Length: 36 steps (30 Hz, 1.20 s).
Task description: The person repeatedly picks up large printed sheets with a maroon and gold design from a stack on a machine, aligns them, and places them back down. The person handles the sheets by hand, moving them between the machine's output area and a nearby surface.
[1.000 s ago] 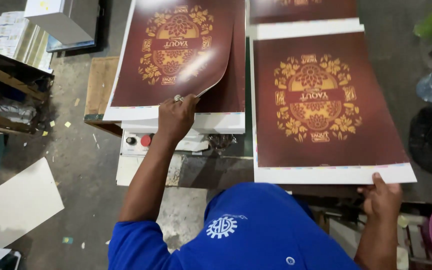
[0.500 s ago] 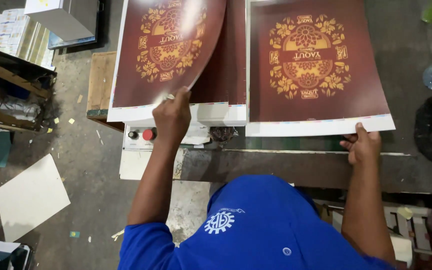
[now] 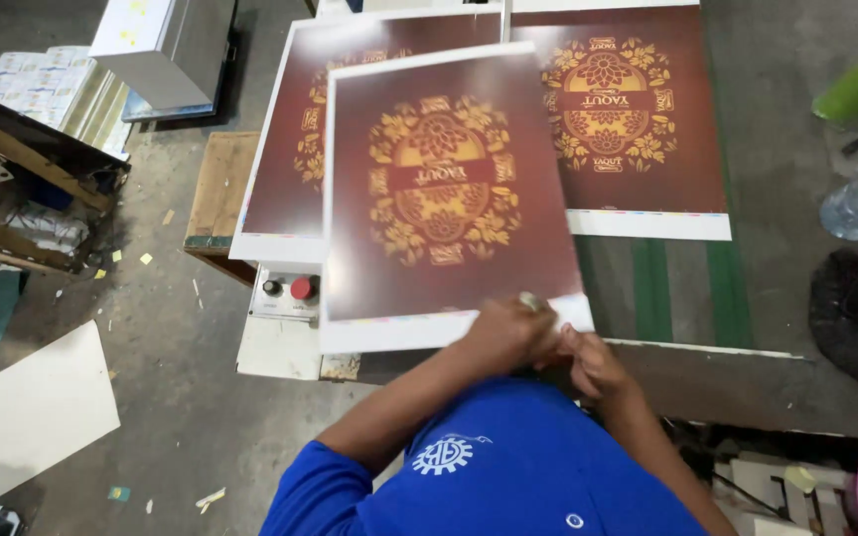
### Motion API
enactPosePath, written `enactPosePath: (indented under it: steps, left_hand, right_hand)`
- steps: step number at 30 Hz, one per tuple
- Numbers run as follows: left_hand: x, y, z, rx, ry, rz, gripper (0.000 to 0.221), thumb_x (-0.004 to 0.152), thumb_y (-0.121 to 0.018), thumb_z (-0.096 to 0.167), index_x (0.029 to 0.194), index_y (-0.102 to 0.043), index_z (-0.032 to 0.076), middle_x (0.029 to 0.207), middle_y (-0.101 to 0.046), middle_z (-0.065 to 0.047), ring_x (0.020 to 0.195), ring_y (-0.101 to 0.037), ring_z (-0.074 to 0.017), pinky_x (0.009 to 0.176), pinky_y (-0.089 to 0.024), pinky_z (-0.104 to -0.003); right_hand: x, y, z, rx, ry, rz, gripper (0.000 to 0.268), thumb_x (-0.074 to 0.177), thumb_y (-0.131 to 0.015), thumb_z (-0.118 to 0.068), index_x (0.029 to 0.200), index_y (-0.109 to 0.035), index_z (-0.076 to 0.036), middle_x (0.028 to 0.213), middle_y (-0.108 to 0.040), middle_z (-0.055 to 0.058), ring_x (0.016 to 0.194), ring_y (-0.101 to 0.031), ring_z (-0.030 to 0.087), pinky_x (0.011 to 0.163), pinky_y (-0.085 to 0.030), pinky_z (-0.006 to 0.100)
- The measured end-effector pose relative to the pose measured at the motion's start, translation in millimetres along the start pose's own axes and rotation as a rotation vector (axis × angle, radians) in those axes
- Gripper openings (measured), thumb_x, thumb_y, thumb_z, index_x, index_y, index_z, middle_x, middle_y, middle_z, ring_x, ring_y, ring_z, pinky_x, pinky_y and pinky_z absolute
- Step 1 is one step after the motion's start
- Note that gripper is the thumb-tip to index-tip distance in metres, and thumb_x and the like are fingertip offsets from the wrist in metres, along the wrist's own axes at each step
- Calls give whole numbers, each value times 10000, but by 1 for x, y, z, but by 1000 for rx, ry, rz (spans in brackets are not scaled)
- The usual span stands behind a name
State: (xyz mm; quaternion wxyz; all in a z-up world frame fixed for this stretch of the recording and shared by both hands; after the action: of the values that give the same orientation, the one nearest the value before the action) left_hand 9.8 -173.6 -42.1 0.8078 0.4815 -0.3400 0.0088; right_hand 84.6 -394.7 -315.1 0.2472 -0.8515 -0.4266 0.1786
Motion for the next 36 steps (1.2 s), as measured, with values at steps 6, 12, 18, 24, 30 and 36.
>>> enactPosePath:
  steps: [6, 12, 18, 24, 30, 36]
  left_hand:
    - [9, 28, -21, -81, -160, -13, 385, 859, -724, 408, 942, -670, 36, 972, -720, -166, 873, -705, -349, 817, -573, -475]
    - [-31, 42, -131, 261, 202, -267, 247, 935, -648, 309, 1082, -715, 122, 1235, -715, -110, 1202, -672, -313, 1008, -511, -477]
    - [-55, 42, -156, 449, 248, -332, 763, 810, -664, 438, 1360, -540, -76, 1449, -521, -287, 1378, -469, -433, 1092, -381, -578]
    - [-78, 32, -176, 541, 107, -248, 452, 921, -608, 81, 1346, -558, -64, 1312, -667, -266, 1086, -695, -355, 872, -581, -428]
    - [-35, 82, -158, 513, 208, -41, 87, 959, -645, 80, 1027, -651, 26, 685, -681, -114, 629, -694, -299, 563, -544, -425]
    - [-33, 97, -134, 401, 180, -6, 169, 968, -695, 186, 851, -627, 84, 652, -643, -125, 627, -676, -321, 571, -531, -443]
  right_hand:
    - [0, -68, -87, 81, 113, 538, 324, 978, -614, -199, 1280, -549, -99, 1021, -688, 61, 844, -702, 192, 583, -529, 338]
    - [-59, 11, -106, -68, 384, 945, 284, 1065, -644, -168, 1323, -563, -80, 1012, -659, 23, 750, -598, 132, 542, -490, 302]
    - [-135, 76, -120, -107, 495, 984, 346, 1095, -606, -114, 1425, -502, -98, 1089, -663, 47, 800, -632, 173, 568, -489, 319]
    - [-192, 93, -116, -170, 344, 1058, 387, 1096, -605, -122, 1466, -492, -105, 1142, -672, 38, 867, -663, 188, 596, -478, 330]
    - [-199, 104, -88, -130, 401, 1080, 316, 1100, -620, -91, 1403, -531, -90, 1153, -671, 33, 883, -655, 189, 609, -487, 352]
    - [-179, 72, -101, -89, 369, 1078, 280, 1092, -621, -101, 1364, -558, -121, 1104, -681, 33, 817, -641, 179, 589, -503, 339]
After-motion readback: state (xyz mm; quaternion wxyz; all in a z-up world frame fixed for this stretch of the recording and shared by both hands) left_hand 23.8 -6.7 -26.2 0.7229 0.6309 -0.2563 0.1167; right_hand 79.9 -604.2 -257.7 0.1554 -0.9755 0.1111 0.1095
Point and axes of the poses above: each hand's wrist, its own x-axis towards the middle knuckle, its own y-axis out of the back of the hand, z = x × y, the point moved 3 cm from there along x, towards the middle knuckle
